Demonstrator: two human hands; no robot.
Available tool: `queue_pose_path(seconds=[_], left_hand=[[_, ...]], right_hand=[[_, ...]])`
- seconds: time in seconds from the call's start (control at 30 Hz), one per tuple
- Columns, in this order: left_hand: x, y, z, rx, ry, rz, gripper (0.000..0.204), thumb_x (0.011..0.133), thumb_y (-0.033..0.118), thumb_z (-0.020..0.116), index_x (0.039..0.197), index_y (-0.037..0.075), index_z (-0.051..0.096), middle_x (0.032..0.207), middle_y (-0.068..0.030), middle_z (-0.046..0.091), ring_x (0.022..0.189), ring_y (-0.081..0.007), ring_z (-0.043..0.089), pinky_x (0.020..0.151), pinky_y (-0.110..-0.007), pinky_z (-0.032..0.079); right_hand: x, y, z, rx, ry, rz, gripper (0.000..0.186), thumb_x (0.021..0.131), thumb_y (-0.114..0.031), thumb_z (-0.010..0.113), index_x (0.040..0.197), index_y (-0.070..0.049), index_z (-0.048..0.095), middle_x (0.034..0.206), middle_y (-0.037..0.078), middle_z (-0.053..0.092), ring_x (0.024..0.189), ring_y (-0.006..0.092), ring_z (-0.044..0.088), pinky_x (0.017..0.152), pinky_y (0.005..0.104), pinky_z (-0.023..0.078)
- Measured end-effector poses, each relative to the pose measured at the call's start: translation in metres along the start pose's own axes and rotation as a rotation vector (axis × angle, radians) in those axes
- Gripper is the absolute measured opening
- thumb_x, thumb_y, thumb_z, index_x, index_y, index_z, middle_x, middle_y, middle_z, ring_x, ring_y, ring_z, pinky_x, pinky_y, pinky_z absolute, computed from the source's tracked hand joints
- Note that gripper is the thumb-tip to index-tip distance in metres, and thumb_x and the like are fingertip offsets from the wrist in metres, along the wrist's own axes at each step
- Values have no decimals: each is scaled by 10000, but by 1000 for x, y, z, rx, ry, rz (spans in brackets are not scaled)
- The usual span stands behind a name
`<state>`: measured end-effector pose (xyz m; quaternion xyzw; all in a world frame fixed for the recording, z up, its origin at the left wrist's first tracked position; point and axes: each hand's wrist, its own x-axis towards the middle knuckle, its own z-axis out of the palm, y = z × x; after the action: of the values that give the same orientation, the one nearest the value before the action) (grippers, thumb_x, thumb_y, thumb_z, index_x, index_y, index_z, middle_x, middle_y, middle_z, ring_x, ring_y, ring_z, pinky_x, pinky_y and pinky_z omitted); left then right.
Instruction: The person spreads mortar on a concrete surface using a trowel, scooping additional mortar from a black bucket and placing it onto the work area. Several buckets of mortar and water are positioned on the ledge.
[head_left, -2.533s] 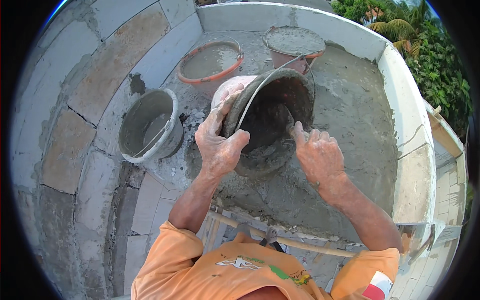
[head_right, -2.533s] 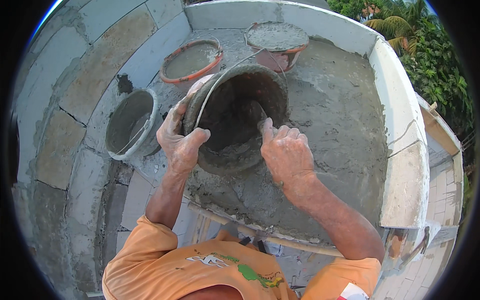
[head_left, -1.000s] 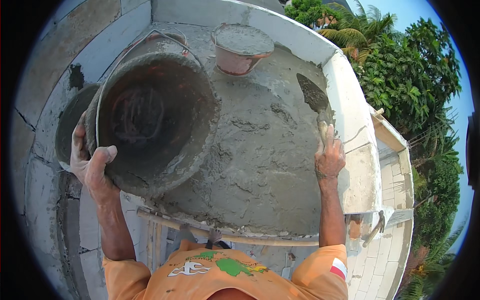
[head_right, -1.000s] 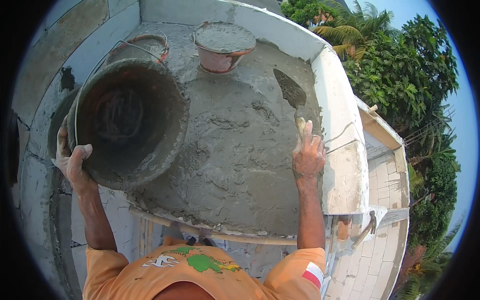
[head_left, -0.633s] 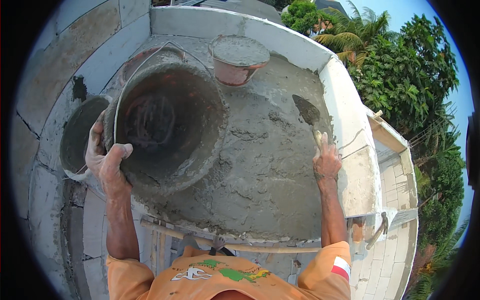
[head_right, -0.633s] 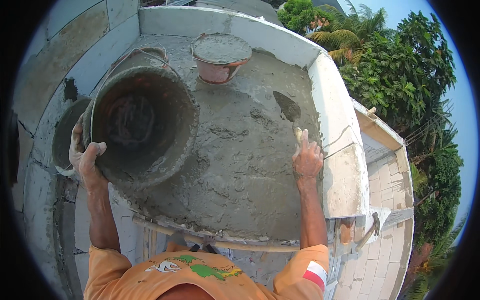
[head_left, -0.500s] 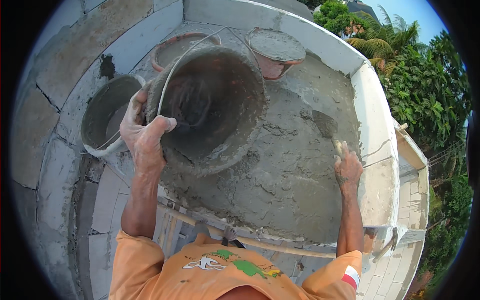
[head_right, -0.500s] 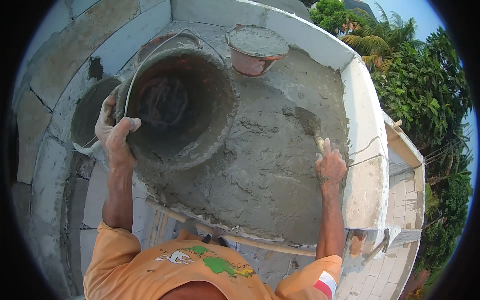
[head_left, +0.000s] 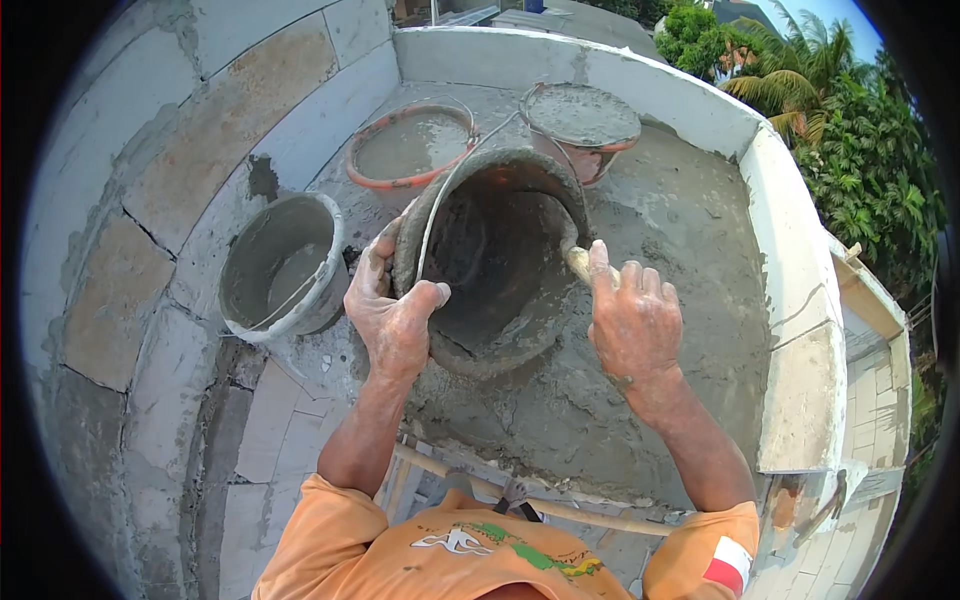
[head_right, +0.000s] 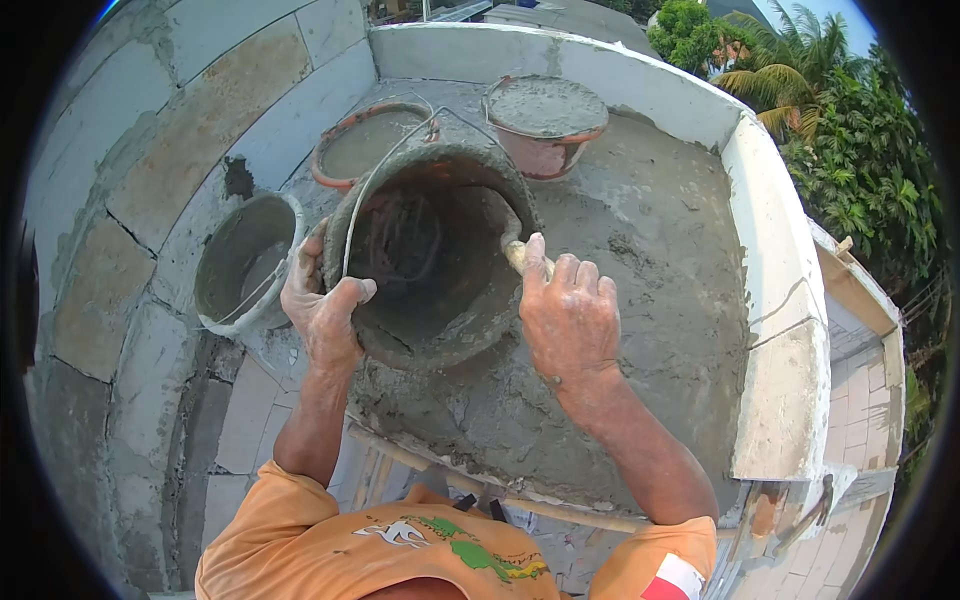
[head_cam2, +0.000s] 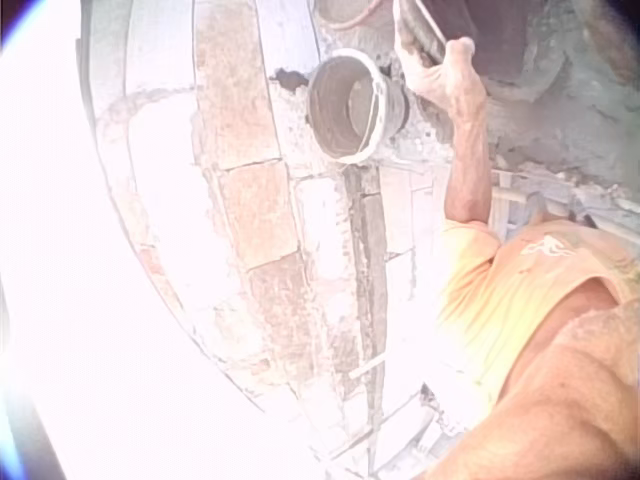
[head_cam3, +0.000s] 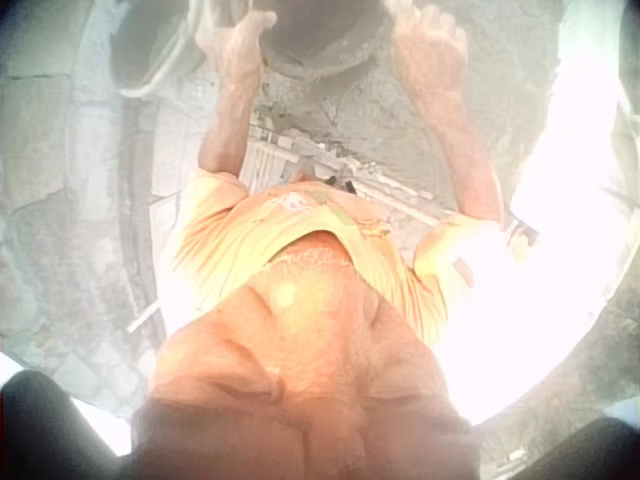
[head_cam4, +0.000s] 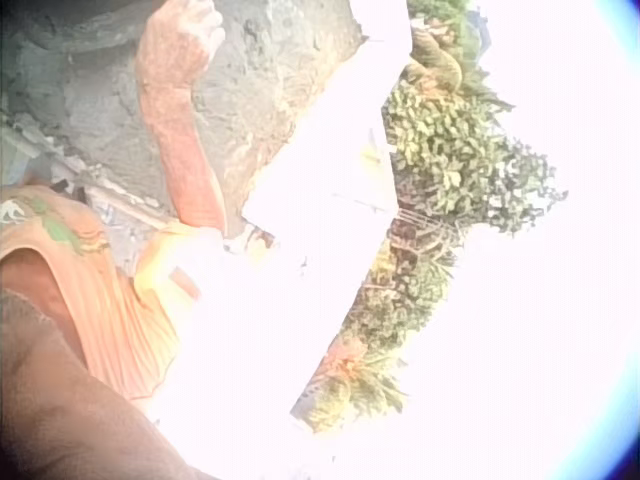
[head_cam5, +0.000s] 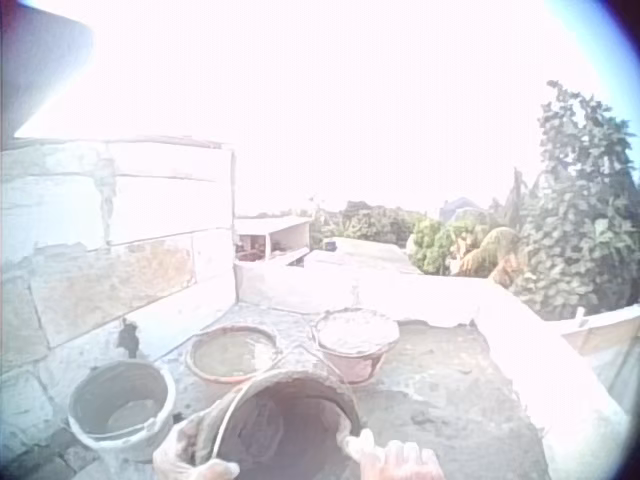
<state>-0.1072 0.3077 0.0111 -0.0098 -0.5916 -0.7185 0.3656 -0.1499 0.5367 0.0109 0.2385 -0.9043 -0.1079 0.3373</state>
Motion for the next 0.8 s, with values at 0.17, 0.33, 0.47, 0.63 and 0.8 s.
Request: queue_pose_path(seconds=[0.17, 0.33, 0.47, 0.63, 0.8], left_hand=[[-5, -6, -8, 8, 21, 45, 694, 590, -6, 626, 1267, -104, 511, 1188, -139, 594, 1062, -210, 602, 974, -334, 470], [2, 0, -30, 45, 76, 70, 666, 603, -19, 604, 1256, -118, 522, 1147, -135, 601, 1043, -207, 603, 964, -317, 464], [-2, 5, -43, 99, 73, 92, 664, 608, -15, 610, 1258, -120, 521, 1168, -139, 599, 1065, -210, 599, 979, -320, 453], [-8, 8, -27, 123, -23, 109, 687, 591, 22, 628, 1257, -116, 533, 1199, -149, 601, 1092, -217, 591, 1004, -325, 428], [-5, 0, -38, 110, -96, 106, 679, 612, 19, 629, 1270, -118, 528, 1213, -151, 600, 1104, -213, 587, 1004, -321, 429]], right_hand=[[12, -43, 0, 138, 145, -145, 425, 800, -141, 655, 1200, 0, 626, 750, 41, 545, 690, 162, 552, 563, 280, 437], [-16, -29, -6, 239, 94, -384, 449, 810, -141, 622, 1244, -26, 606, 753, 60, 544, 693, 173, 553, 568, 306, 441], [5, -11, -14, 156, 25, -293, 405, 809, -153, 656, 1190, -18, 643, 774, 61, 582, 714, 182, 577, 595, 321, 460], [11, -38, -19, 4, -29, -242, 384, 805, -147, 655, 1166, -14, 654, 764, 63, 579, 682, 176, 565, 605, 302, 455], [9, -46, -48, 218, -113, -355, 376, 796, -125, 673, 1142, 19, 651, 748, 78, 595, 689, 176, 597, 611, 294, 463]])
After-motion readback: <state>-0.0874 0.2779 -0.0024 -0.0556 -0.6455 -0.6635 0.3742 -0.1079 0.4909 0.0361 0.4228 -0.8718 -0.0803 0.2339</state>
